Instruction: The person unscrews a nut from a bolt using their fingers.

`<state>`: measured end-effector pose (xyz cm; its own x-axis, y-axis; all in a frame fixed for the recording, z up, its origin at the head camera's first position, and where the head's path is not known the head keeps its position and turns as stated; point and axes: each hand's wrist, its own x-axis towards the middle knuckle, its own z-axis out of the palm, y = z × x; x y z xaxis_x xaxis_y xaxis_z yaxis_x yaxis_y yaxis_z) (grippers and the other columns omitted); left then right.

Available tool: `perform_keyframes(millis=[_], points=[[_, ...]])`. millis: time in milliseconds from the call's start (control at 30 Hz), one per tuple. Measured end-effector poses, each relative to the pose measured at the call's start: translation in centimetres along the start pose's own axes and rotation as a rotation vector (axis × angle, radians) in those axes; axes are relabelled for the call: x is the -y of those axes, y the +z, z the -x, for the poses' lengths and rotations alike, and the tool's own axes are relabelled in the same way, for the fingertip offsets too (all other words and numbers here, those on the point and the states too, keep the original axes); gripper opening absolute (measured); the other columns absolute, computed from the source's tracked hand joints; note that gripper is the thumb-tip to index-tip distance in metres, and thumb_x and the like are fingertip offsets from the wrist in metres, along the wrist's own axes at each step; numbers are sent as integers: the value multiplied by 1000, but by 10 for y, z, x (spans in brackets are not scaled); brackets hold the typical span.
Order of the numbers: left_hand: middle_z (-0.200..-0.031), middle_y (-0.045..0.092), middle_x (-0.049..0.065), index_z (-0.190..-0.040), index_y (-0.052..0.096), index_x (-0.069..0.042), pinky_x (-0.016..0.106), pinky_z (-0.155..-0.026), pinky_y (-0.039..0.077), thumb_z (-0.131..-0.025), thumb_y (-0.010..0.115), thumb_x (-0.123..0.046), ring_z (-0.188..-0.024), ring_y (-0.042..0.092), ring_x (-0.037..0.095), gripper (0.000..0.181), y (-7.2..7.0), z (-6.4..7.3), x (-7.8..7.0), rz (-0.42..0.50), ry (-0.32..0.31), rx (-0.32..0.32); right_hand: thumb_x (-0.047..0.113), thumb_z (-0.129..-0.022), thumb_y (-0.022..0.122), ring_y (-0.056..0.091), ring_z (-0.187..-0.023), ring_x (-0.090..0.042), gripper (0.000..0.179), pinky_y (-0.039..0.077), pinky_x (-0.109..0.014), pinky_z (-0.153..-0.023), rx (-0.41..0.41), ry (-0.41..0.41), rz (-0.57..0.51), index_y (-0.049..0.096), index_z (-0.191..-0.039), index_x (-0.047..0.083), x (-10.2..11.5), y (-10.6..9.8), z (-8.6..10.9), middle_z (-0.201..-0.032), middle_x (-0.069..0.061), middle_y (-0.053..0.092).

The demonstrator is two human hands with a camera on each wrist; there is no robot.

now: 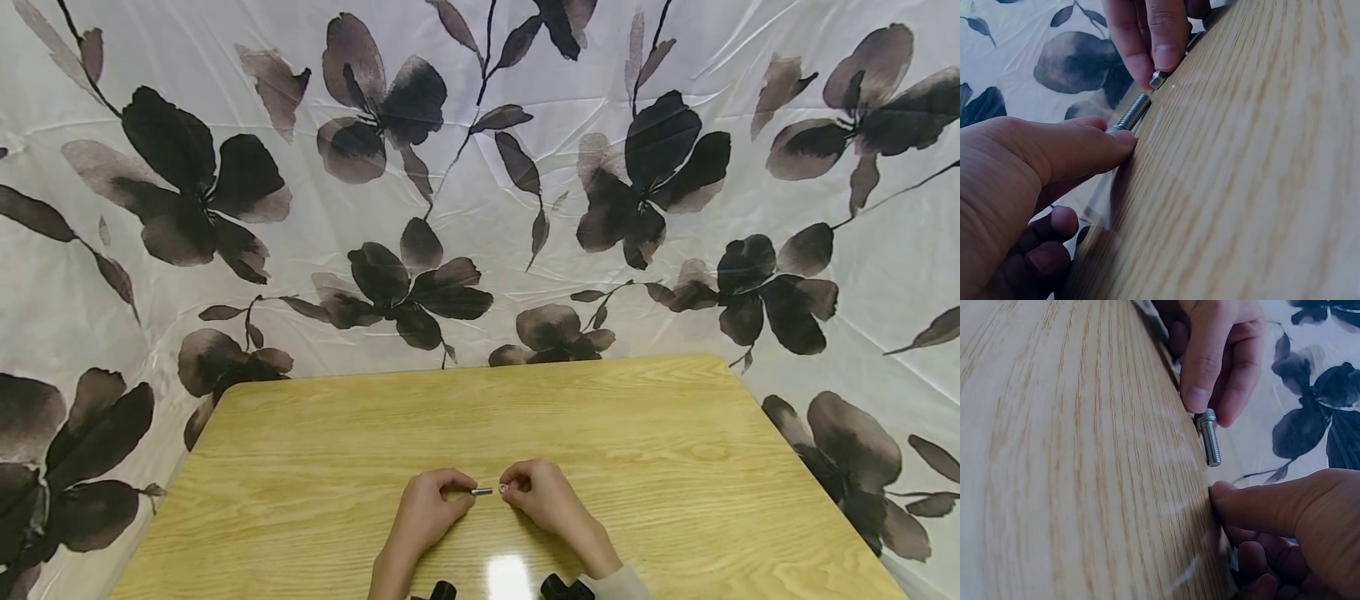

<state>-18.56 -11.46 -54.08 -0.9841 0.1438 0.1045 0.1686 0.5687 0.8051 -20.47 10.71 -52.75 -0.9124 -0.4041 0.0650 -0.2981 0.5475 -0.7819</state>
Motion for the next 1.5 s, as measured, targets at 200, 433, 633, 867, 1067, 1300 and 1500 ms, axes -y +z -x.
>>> perform_keyframes(millis=[200,433,633,867,1067,1300,1500], points=[[-78,70,-12,-92,81,-23,21,-50,35,-83,84,-14,-54,39,3,13,-2,1,1,13,-10,13,5,-90,75,56,-70,0,7,49,-18,-65,5,14,-11,77,-96,4,0,2,-1,-79,6,66],[-84,73,-11,-92,81,-23,21,-50,35,-83,85,-15,-54,40,2,13,-9,3,5,-6,-5,5,6,-91,76,57,-72,0,6,50,-18,-66,-10,2,-32,77,-97,5,5,7,-2,-81,5,67],[-81,72,-11,-92,81,-22,21,-50,34,-83,85,-15,-54,40,2,12,-12,0,4,-10,20,-3,6,-90,76,57,-73,-1,7,50,-19,-66,-19,5,-29,77,-97,4,8,6,-4,-81,4,67],[-82,74,-10,-94,81,-21,20,-46,32,-84,85,-15,-50,37,1,13,-9,3,2,6,30,-16,7,-91,76,57,-73,0,8,50,-19,-66,1,7,-38,76,-99,5,7,4,-2,-82,5,67],[-84,75,-9,-96,82,-20,19,-45,31,-85,84,-14,-49,35,-1,13,-4,6,1,18,51,-1,7,-92,75,57,-72,-2,8,50,-19,-64,5,38,-46,76,-100,4,5,1,5,-82,4,67],[-79,71,-11,-96,82,-19,18,-45,30,-84,83,-12,-49,34,-1,14,2,5,-1,24,56,1,9,-91,76,56,-73,-2,9,49,-19,-65,-1,38,-27,77,-99,5,2,-2,6,-83,4,67],[-72,66,-13,-95,82,-20,19,-47,30,-84,83,-12,-52,35,0,13,0,1,1,-4,42,-5,8,-90,76,56,-71,-2,8,48,-19,-64,-3,23,-29,77,-98,5,0,0,0,-81,4,66]])
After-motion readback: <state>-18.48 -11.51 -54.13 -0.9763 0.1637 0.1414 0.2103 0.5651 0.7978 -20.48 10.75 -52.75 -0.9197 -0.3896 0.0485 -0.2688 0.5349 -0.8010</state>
